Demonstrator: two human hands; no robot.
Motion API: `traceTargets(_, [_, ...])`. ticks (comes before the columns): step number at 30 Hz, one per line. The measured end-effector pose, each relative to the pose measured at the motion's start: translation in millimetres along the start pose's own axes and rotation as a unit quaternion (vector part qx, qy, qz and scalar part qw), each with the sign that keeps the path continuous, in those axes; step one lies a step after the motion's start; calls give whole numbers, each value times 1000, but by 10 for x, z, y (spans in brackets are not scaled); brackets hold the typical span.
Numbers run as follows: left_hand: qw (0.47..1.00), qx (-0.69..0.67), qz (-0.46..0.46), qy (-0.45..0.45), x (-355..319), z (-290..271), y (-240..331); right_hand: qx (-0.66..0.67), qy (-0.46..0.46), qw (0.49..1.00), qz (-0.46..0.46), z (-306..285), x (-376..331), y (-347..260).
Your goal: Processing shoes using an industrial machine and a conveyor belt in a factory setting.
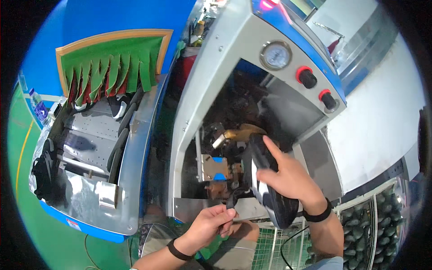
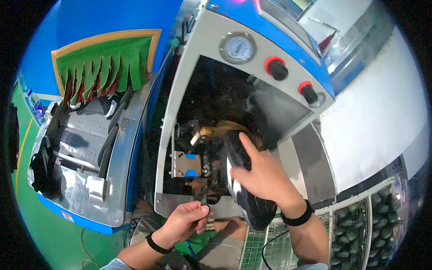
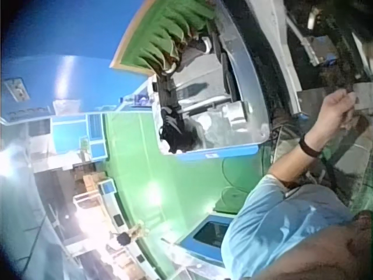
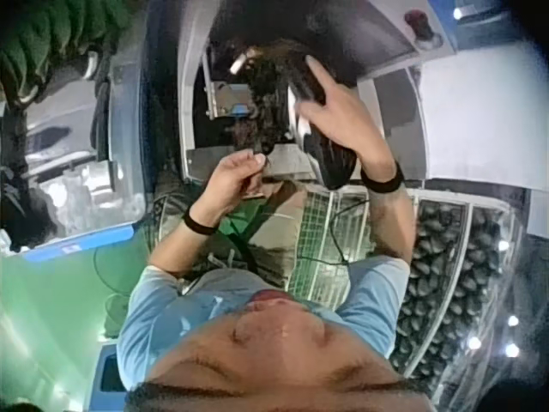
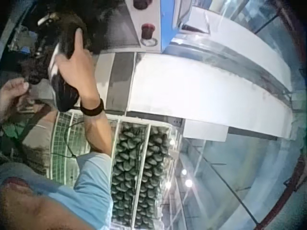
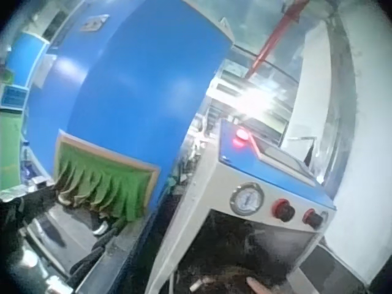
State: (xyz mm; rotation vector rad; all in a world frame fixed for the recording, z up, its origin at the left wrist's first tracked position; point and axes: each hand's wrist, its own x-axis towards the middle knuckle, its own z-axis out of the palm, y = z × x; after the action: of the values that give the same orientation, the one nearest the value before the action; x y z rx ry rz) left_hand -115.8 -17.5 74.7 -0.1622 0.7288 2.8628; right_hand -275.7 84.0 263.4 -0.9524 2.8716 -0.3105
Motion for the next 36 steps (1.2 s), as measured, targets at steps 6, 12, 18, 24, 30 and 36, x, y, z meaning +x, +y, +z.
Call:
traceTargets(6, [996,58,24,69,0,-133,105,-2,31,999,-27,109,216,14])
traceTargets(12, [995,39,0,94,2,-21,-140,-17,109,992,-66,204,6,131])
traceTargets(18, [990,115,-42,73,-289,149,-325,2,184,980,-70,197,-227,67])
traceTargets(24, [977,203,-46,40,-454,395,-424,-12,292,943,-161,392,-980,193])
traceTargets(30, [979,12,-91,-182,-678,357,-422,-185,345,883,-258,552,-2319,76])
traceTargets(36, [966,34,-255,32,-849,467,-321,354,-64,928,-100,528,-2424,382])
